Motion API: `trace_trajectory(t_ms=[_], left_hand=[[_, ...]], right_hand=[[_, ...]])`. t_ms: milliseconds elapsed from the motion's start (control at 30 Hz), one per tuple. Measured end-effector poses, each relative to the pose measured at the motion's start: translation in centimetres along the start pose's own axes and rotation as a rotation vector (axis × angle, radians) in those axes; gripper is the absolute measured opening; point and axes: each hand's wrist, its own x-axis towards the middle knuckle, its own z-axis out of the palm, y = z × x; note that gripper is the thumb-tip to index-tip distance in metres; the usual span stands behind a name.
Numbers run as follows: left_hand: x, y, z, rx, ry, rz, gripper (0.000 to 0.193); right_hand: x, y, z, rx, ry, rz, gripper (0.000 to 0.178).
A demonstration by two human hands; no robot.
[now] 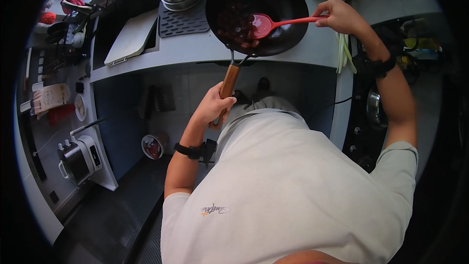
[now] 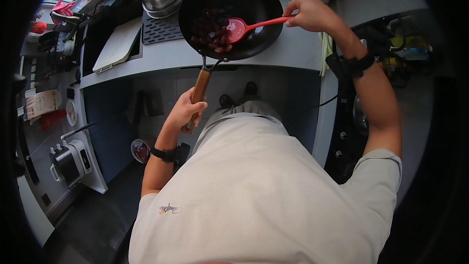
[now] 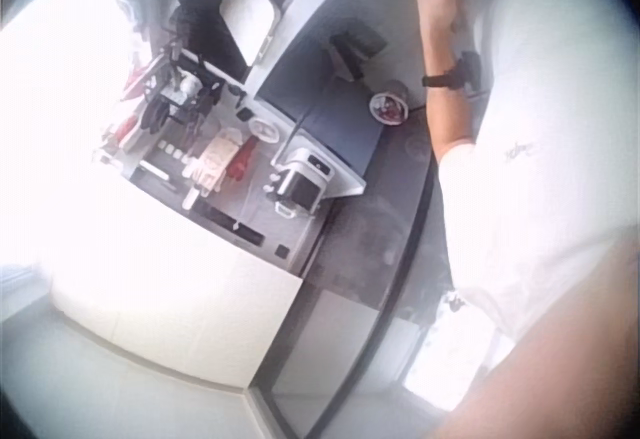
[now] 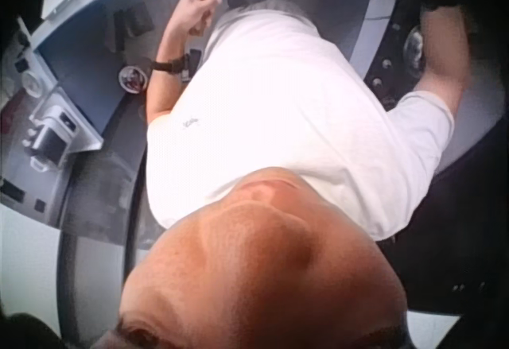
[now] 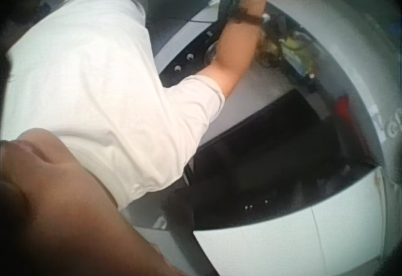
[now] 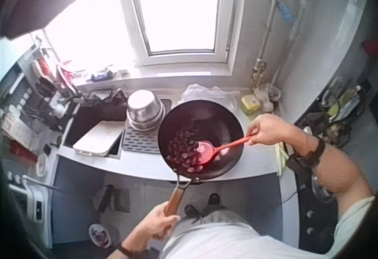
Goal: The person stirs sliced meat in a frying pan on an induction cooktop using a red spatula. They then transfer the cooked meat into a black bowl and season it with a grinder.
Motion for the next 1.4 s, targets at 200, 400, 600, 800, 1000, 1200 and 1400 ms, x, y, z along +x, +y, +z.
trace_trajectory(t_ms=[200, 400, 600, 800, 1000, 1200, 1400], left_hand=[[-0.3, 0.1, -0.7, 0.024, -0.023, -0.013, 0.022], [-0.5, 0.3, -1.4, 0.002, -0.025, 0.009, 0.022], [-0.2, 0.7, -1.2, 0.028, -0.007, 0.023, 0.021], [0.5, 1.2, -0.7, 0.012, 0.009, 0.017, 0.020], [1.6, 1.7, -0.7, 0.032, 0.008, 0.019, 0.025], [2.2, 1.4, -0.8, 0.000, 0.017, 0.013, 0.022], [2.8, 0.6, -1.0, -0.080, -0.003, 0.003, 0.022]], right_hand=[[2.0, -0.9, 4.8, 0.215, 0.215, -0.063, 0.025], [3.8, -0.5, 4.3, -0.030, 0.217, -0.046, 0.023], [5.7, 1.0, 3.2, 0.091, 0.161, -0.075, 0.022], [6.3, 3.3, 4.5, 0.307, 0.133, -0.097, 0.022], [5.5, 5.9, 4.9, 0.305, 0.190, -0.094, 0.022], [4.0, 8.0, 4.0, 0.437, 0.187, -0.129, 0.023], [-0.1, 9.0, 2.6, 0.434, 0.244, -0.072, 0.025]])
